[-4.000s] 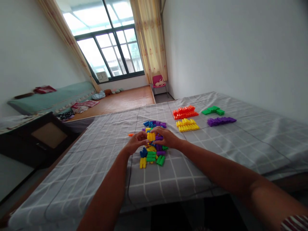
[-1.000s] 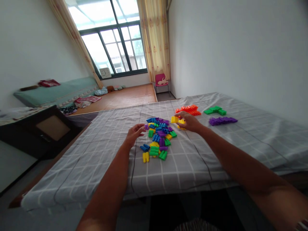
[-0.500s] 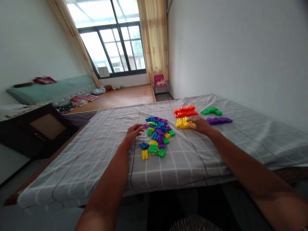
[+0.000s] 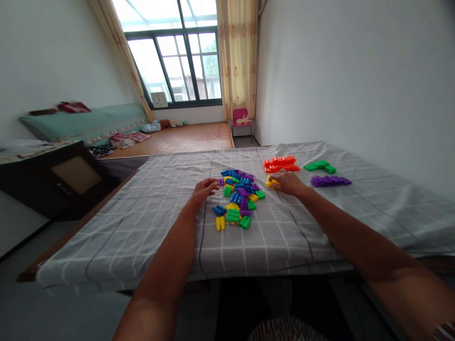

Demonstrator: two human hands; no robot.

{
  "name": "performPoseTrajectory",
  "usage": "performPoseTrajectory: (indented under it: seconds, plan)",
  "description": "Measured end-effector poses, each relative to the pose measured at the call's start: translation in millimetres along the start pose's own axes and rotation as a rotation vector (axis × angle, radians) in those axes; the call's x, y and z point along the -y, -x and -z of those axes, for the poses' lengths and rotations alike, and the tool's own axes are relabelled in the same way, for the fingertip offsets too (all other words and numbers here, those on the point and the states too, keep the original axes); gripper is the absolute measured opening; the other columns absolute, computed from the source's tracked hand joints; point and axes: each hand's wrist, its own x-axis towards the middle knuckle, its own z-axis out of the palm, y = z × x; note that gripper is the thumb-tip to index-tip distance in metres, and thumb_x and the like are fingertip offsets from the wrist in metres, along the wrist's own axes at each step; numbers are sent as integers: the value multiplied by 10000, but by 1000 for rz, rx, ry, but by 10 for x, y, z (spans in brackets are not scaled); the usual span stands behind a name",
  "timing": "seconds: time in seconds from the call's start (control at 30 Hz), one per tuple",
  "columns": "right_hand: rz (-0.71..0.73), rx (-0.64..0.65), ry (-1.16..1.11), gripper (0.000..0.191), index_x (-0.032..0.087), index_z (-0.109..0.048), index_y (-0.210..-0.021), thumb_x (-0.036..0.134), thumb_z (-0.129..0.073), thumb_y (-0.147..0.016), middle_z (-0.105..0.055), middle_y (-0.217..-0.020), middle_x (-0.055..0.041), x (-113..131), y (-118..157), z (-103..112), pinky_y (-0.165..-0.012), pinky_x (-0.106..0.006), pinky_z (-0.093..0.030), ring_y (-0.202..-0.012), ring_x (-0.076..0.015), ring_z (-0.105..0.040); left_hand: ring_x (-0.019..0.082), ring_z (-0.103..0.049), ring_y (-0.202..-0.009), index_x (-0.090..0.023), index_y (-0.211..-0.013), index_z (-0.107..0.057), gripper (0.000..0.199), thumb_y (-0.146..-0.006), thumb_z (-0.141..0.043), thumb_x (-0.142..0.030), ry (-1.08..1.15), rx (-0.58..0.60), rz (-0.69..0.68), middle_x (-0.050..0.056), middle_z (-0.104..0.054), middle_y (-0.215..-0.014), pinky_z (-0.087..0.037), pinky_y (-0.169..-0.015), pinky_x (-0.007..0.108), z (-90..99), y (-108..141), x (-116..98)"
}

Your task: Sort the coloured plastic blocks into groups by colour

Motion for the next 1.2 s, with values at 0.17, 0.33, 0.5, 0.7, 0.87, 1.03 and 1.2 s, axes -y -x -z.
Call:
performPoseTrajectory:
  seconds: [0.17, 0.33, 0.5, 0.7, 0.87, 1.03, 1.2]
  plan:
    - [-47, 1, -11, 206, 242, -706, -997, 257, -619, -811, -711, -970, -77, -105, 68, 2, -783, -321, -453, -941, -246, -615, 190, -659, -839, -190, -956, -672, 496, -637, -723, -567, 15, 19, 7, 46, -695, -865, -466, -627, 246, -39, 11, -44]
    - [-51, -29, -16, 200, 228, -712, -977, 246, -630, -795, -715, -951, -82, -128, 145, 21, -813, -347, -457, -945, -254, -619, 186, -660, -828, -196, -936, -676, 487, -623, -735, -564, 8, 11, 17, 40, -700, -874, -467, -638, 257, -57, 23, -64]
    - [-129, -163, -203, 222, 196, -703, -1008, 271, -595, -829, -722, -981, -71, -376, 191, 75, -825, -325, -485, -896, -215, -646, 184, -657, -835, -201, -952, -671, 484, -646, -716, -573, -17, 22, 17, 40, -695, -885, -468, -619, 240, -31, 13, -38]
    - [-150, -95, -309, 242, 198, -705, -997, 300, -631, -790, -718, -993, -63, -666, 331, 12, -709, -297, -530, -742, -177, -671, 185, -658, -831, -197, -949, -676, 477, -653, -716, -569, -28, 29, 14, 44, -700, -863, -480, -614, 235, -32, -5, -29]
    - [-67, -92, -289, 293, 223, -704, -1017, 290, -670, -734, -712, -1018, -67, -620, 381, -189, -883, -397, -523, -980, -244, -663, 195, -667, -821, -204, -936, -685, 492, -626, -725, -585, -28, -5, 14, 49, -710, -861, -489, -609, 246, -19, 1, -19]
    - [-103, -66, -252, 303, 226, -683, -1027, 231, -633, -729, -720, -1005, -51, -722, 420, -114, -819, -336, -532, -917, -215, -674, 193, -672, -814, -201, -935, -686, 505, -617, -727, -590, -23, -41, 22, 54, -713, -877, -486, -609, 245, 19, 2, 4]
    - [-317, -239, -192, 268, 197, -656, -1005, 235, -604, -745, -720, -975, -52, -991, 434, 68, -675, -275, -508, -779, -181, -675, 189, -670, -825, -202, -927, -682, 485, -622, -733, -576, -8, -38, 29, 52, -711, -898, -482, -602, 232, 16, -26, 29]
